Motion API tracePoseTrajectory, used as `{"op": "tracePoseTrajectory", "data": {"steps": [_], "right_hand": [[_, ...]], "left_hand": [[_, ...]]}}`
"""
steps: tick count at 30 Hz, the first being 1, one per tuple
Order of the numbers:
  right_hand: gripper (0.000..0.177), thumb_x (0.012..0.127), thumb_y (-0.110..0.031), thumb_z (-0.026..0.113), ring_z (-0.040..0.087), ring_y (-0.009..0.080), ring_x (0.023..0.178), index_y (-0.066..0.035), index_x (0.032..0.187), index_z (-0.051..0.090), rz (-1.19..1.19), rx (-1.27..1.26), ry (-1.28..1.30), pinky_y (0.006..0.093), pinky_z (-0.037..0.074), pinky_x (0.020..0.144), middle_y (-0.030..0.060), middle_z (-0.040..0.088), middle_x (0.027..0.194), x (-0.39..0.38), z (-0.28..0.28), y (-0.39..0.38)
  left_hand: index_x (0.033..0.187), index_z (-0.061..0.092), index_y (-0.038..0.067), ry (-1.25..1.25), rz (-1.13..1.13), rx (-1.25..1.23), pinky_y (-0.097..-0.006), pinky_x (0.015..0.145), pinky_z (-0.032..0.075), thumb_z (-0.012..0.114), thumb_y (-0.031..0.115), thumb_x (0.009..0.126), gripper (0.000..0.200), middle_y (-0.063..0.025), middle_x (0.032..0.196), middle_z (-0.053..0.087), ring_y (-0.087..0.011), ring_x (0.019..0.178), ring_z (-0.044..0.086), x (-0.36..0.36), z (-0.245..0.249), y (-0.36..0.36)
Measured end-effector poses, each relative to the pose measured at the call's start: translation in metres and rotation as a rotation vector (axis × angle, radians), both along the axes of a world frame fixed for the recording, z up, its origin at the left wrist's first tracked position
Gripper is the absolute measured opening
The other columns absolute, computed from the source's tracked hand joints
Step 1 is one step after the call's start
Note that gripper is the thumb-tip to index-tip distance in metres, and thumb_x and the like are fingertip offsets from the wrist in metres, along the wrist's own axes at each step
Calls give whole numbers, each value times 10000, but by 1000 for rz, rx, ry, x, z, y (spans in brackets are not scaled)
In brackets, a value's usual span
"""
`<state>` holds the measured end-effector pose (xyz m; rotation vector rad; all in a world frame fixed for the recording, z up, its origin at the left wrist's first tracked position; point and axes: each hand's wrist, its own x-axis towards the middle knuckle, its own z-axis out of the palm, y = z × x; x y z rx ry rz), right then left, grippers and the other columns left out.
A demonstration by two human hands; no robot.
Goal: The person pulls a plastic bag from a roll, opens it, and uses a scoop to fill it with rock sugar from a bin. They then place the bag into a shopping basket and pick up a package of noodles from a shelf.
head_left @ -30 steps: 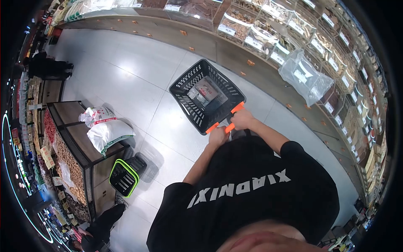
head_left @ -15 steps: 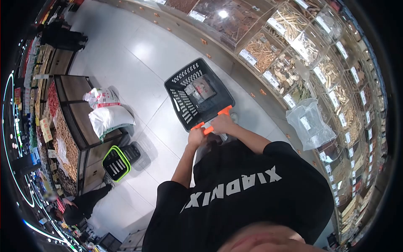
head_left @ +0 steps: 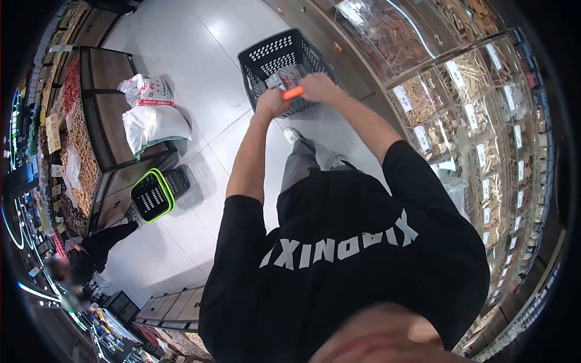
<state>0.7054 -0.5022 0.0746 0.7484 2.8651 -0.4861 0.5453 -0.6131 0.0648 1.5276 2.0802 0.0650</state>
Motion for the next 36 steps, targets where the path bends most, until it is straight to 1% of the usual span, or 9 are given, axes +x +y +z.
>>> {"op": "tracePoseTrajectory", "data": {"steps": [3,6,9,11,13,20,27,31,36], "right_hand": [[220,784,-253,659,717,343,816,-91,913,732,39,-15,37,455,573,738,158,722,846,-49,31,50],[238,771,-281,671,714,337,838,-92,900,733,55,-28,38,450,569,759,155,719,846,-67,16,53],[255,755,-311,681,713,324,848,-94,878,737,91,-40,-218,440,562,757,143,719,853,-69,-19,43],[260,746,-317,683,713,319,836,-95,868,741,73,-55,-140,436,557,745,135,721,838,-57,-40,30],[242,734,-310,683,714,309,808,-104,842,748,41,-56,-164,435,549,717,119,721,802,-59,-35,33],[235,748,-287,658,723,302,780,-91,825,761,115,-61,-136,426,564,718,142,729,806,-117,-26,99],[200,718,-250,670,721,318,726,-79,768,759,157,-59,-73,434,568,670,146,721,753,-172,-34,159],[186,728,-249,672,724,314,767,-92,774,761,184,-73,-58,440,566,690,142,725,774,-206,-31,194],[180,708,-266,689,716,308,706,-98,742,744,199,-52,-14,431,561,653,135,706,713,-242,-37,228]], "left_hand": [[966,731,62,-32,-44,30,-463,808,560,662,308,809,300,-208,904,716,-371,864,697,-53,22,48],[965,729,55,-62,-48,-5,-459,813,559,667,290,804,292,-205,900,717,-371,860,697,-77,-4,52],[922,730,69,-24,-80,-29,-484,810,558,642,304,813,274,-194,879,718,-387,860,695,-65,-31,33],[889,720,70,-59,-138,-16,-492,784,562,632,314,814,270,-194,868,714,-388,839,693,-60,-45,24],[876,708,61,-62,-132,-21,-497,775,560,627,316,816,275,-197,859,709,-383,827,690,-62,-46,20],[902,728,86,-57,-140,-35,-480,764,568,623,319,813,270,-183,843,714,-366,808,701,-114,-37,85],[833,718,101,109,15,9,-458,695,570,624,355,830,270,-160,764,705,-347,743,703,-159,-38,134],[835,720,105,120,49,4,-466,704,567,624,353,828,266,-165,757,704,-346,738,703,-188,-35,166],[830,717,108,103,118,-16,-465,710,565,646,352,808,255,-161,779,707,-348,754,703,-220,-32,197]]}}
